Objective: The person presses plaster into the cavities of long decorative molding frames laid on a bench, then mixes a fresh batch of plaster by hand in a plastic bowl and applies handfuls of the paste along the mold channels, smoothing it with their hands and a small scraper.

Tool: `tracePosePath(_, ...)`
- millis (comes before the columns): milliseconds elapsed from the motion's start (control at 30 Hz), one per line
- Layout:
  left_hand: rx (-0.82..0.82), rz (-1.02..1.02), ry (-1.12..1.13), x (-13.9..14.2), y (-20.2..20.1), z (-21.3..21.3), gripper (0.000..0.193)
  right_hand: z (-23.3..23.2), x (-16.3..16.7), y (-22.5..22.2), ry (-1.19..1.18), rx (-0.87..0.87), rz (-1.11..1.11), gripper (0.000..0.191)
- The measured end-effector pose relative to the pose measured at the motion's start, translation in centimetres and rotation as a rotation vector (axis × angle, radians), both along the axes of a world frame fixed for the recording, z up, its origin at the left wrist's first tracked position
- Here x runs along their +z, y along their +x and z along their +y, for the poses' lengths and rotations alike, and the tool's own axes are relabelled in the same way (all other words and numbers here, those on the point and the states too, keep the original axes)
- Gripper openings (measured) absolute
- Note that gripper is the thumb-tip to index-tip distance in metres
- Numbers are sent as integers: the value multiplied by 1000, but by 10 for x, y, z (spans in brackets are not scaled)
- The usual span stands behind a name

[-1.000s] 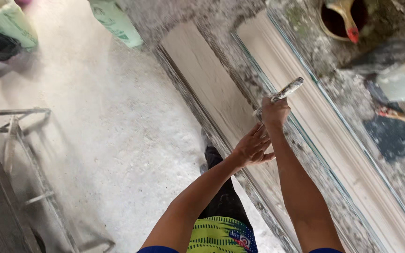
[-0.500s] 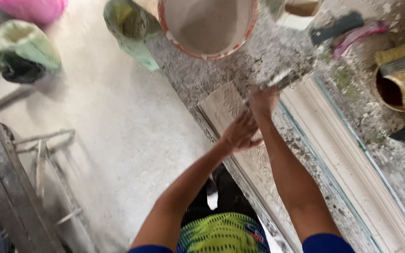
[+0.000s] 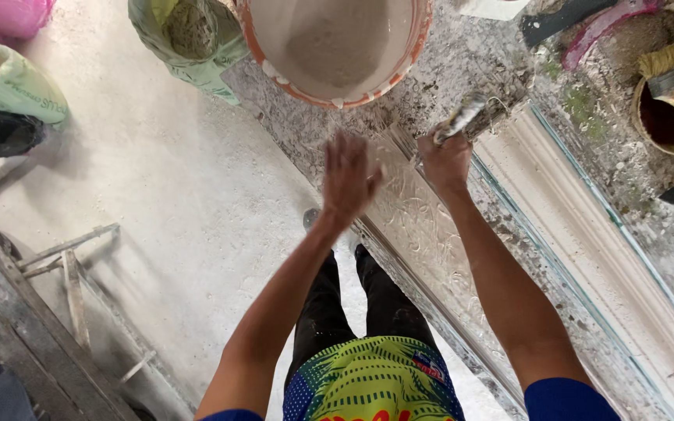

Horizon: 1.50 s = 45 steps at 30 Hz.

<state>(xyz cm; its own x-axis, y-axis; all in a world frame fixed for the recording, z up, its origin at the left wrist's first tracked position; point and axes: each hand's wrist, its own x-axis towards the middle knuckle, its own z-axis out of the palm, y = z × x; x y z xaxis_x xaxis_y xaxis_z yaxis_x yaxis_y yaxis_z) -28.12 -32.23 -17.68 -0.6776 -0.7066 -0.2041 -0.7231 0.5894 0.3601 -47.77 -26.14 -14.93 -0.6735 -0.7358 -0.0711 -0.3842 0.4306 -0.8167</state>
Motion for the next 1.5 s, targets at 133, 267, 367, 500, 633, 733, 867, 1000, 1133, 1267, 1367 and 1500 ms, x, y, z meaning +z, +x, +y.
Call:
tracePosePath(133,-435,52,75,4,-21,56,69,-47,-10,18,191,-75,-144,16)
tracePosePath(267,-391,141,-37,-2,-52,47,75,-87,-2,19,-305,-349,-787,31)
tracePosePath(367,-387,-109,-45,-5,-46,10,73,-63,1,4,-355,-588,-722,30)
tracePosePath(500,-150,-142,-10,1,-24,-35,77,26,17,-21,-535,-459,-860,11)
tracePosePath(633,65,-21,-268,5,7,-43,78,105,32,-28,-586,-321,-867,8)
tracePosePath(733,-163,-41,-178,1,14,-16,80,158,34,-7,-604,-394,-951,13)
tracePosePath(867,-355,-111,-26,-5,3,11,84,224,26,27,-584,-444,-945,19)
tracePosePath(1000,-269,-131,-27,1,11,14,82,275,22,62,-529,-577,-1016,18)
tracePosePath(1133,-274,-80,-49,8,27,20,81,295,15,75,-369,-619,-967,21)
tracePosePath(1267,-248,-9,-143,4,31,24,82,281,8,61,-290,-462,-815,26)
tracePosePath(1367,-267,-73,-41,0,40,24,83,265,11,44,-297,-462,-832,23)
tracePosePath(1500,-143,103,-111,4,66,26,72,255,25,32,-271,-462,-809,26)
